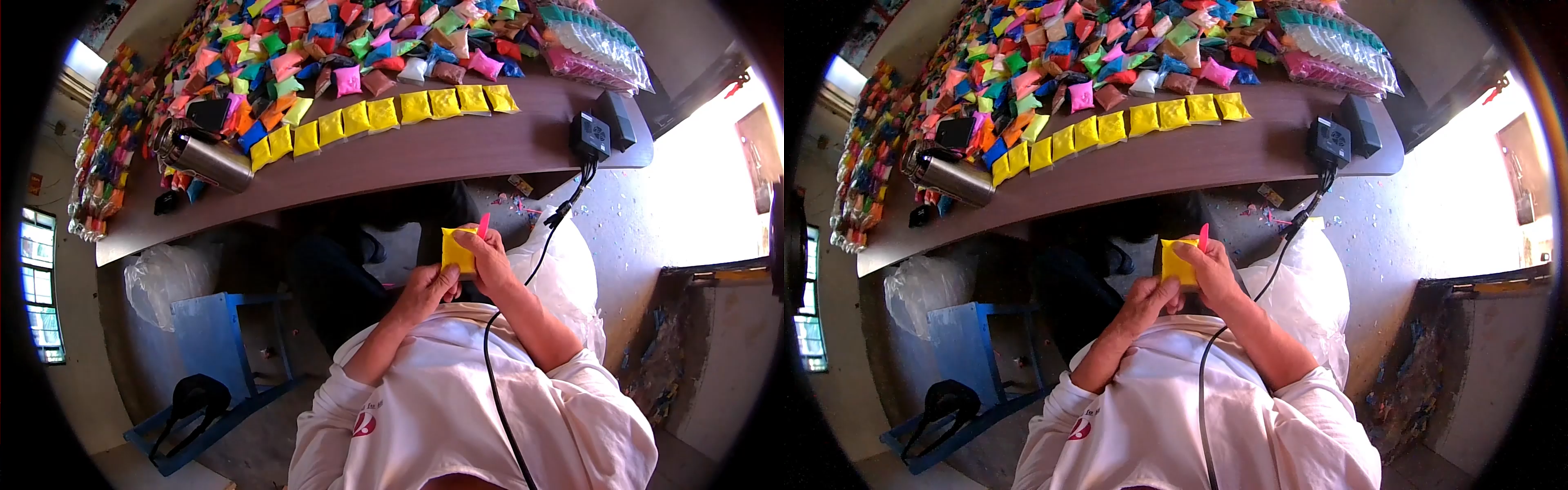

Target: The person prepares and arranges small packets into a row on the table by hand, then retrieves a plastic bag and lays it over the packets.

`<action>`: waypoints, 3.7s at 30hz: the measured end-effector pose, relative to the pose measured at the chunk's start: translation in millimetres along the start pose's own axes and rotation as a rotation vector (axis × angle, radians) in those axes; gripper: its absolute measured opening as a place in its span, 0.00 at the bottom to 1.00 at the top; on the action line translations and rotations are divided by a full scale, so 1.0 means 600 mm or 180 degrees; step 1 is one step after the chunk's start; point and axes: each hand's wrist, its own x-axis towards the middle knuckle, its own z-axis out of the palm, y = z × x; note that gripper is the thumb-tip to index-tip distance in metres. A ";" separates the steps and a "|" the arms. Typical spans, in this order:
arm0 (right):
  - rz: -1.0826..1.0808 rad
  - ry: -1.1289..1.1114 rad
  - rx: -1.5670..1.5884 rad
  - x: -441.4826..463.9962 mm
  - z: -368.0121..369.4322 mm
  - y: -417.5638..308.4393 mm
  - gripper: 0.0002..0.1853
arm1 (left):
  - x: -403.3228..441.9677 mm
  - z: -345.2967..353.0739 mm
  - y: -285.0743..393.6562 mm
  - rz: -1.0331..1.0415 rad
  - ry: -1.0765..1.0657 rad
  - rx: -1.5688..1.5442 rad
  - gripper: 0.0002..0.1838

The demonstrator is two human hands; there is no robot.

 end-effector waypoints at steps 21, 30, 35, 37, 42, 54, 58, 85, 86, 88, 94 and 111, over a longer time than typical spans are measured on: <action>0.0380 -0.0231 0.0054 -0.005 -0.024 -0.005 0.15 | 0.000 -0.003 -0.001 -0.0103 0.0107 -0.0095 0.22; 0.0256 -0.0281 -0.0118 -0.010 -0.038 -0.011 0.11 | 0.002 -0.001 -0.008 0.0025 0.0110 -0.0248 0.20; -0.0109 -0.0671 -0.0826 -0.018 -0.043 0.002 0.13 | -0.002 0.000 -0.002 0.0042 0.0006 0.0038 0.21; -0.0048 -0.0685 -0.0777 -0.019 -0.043 0.002 0.13 | -0.003 -0.003 -0.005 0.0020 0.0008 -0.0134 0.21; 0.0139 -0.0743 -0.0700 -0.025 -0.030 -0.012 0.14 | -0.003 -0.003 0.009 0.0154 0.0049 -0.0332 0.22; 0.0682 -0.1009 0.0577 -0.005 -0.054 0.015 0.21 | -0.003 0.000 0.006 0.0095 -0.0165 -0.0786 0.26; 0.0534 -0.1156 0.0924 -0.007 -0.032 0.020 0.20 | -0.004 0.002 0.011 -0.0049 -0.0359 -0.0975 0.26; -0.0380 -0.0591 -0.0707 -0.005 -0.022 0.004 0.15 | 0.000 0.003 -0.005 0.0142 0.0179 0.0171 0.26; -0.0594 -0.0579 -0.0823 -0.003 -0.025 0.008 0.15 | -0.002 0.005 0.001 0.0094 0.0207 0.0243 0.26; -0.0523 -0.0613 -0.0743 -0.010 -0.017 0.001 0.15 | -0.003 0.006 0.001 0.0041 0.0228 0.0316 0.26; -0.0208 -0.0306 -0.0289 -0.019 -0.005 -0.008 0.18 | -0.002 0.002 -0.001 0.0169 0.0390 0.0086 0.26; -0.0173 -0.0607 -0.0346 -0.021 0.004 -0.016 0.17 | -0.002 0.005 0.009 0.0124 0.0742 0.0272 0.26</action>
